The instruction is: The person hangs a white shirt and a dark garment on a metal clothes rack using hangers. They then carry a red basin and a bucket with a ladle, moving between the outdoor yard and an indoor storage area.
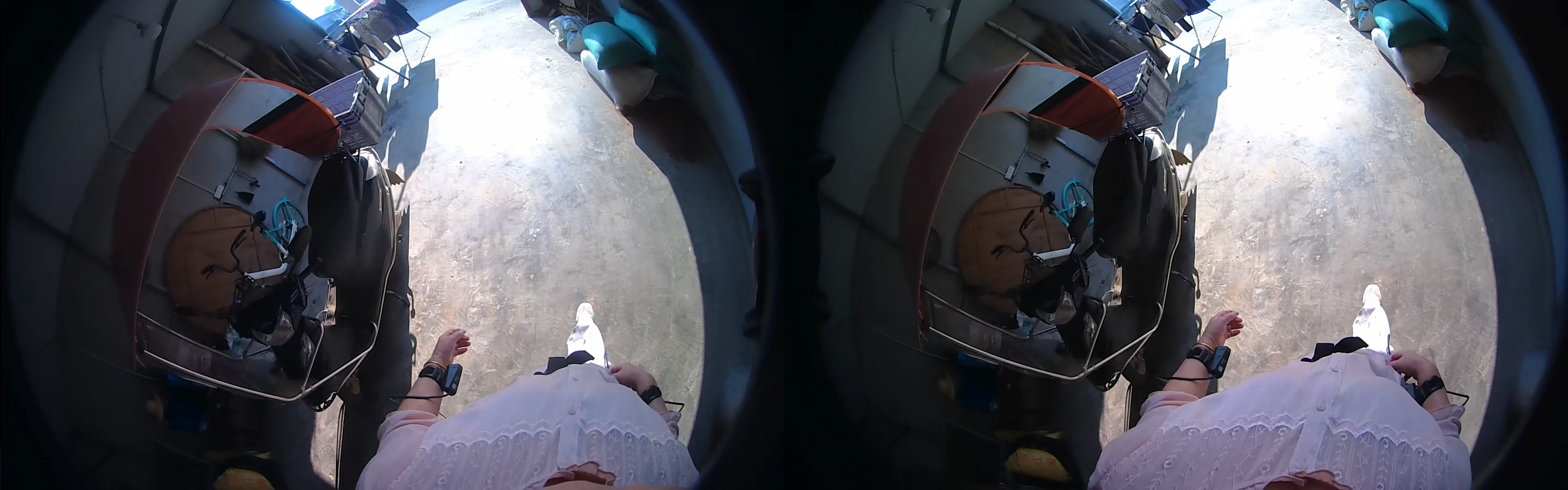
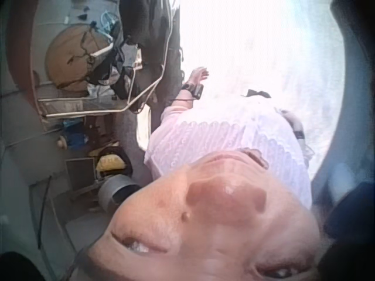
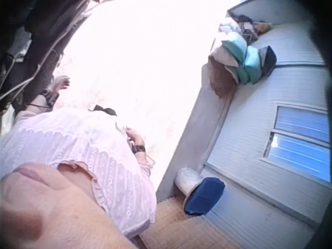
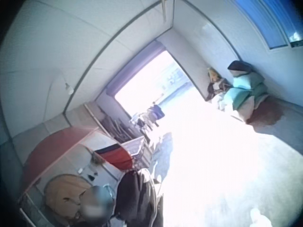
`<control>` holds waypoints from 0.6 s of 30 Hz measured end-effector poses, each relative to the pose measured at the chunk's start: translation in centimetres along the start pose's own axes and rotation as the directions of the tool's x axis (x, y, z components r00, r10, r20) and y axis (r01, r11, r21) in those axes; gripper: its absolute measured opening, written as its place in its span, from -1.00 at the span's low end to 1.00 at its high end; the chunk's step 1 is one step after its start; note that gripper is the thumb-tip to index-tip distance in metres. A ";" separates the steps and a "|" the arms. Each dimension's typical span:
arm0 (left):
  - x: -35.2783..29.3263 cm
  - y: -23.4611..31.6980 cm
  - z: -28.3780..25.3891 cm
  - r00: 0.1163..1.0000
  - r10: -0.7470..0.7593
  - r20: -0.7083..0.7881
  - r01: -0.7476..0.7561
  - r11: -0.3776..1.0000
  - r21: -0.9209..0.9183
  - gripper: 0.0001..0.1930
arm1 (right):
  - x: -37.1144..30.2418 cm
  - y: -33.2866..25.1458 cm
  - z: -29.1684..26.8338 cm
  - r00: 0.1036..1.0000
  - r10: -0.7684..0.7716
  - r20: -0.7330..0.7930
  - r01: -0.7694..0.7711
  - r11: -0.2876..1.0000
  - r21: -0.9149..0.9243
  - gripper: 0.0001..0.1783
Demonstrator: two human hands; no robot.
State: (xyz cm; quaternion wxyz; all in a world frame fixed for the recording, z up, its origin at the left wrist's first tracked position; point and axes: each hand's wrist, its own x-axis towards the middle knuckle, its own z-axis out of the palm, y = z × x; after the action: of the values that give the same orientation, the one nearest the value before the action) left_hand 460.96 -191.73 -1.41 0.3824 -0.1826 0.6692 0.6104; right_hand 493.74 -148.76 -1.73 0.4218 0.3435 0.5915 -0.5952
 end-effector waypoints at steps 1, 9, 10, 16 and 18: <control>1.8 1.8 1.7 1.000 -0.027 -0.002 0.027 0.999 -0.019 -0.83 | 1.0 -3.1 -3.3 1.000 -0.004 -0.005 0.004 1.000 0.005 -0.72; 12.0 12.5 6.1 0.963 -0.260 -0.070 0.251 0.962 -0.110 -0.79 | 6.0 -25.7 -21.1 0.958 -0.045 0.282 -0.024 0.971 0.239 -0.72; 13.8 13.6 5.9 0.956 -0.274 -0.102 0.258 0.955 -0.143 -0.84 | 7.3 -28.2 -22.8 0.936 -0.110 0.334 0.004 0.953 0.304 -0.72; 27.6 24.5 6.1 0.875 -0.427 -0.230 0.356 0.887 -0.294 -0.83 | 19.2 -45.6 -32.7 0.972 -0.178 0.154 0.169 0.983 0.072 -0.69; 32.9 31.1 6.7 0.915 -0.341 -0.214 0.270 0.914 -0.301 -0.81 | 21.6 -52.1 -35.6 0.994 -0.109 0.000 0.109 0.993 -0.043 -0.69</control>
State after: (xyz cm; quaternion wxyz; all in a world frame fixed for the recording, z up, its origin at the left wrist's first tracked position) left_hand 419.74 -172.17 -4.26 0.3540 -0.4145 0.5888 0.5968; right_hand 434.35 -118.30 -2.02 0.3954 0.3023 0.6225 -0.6039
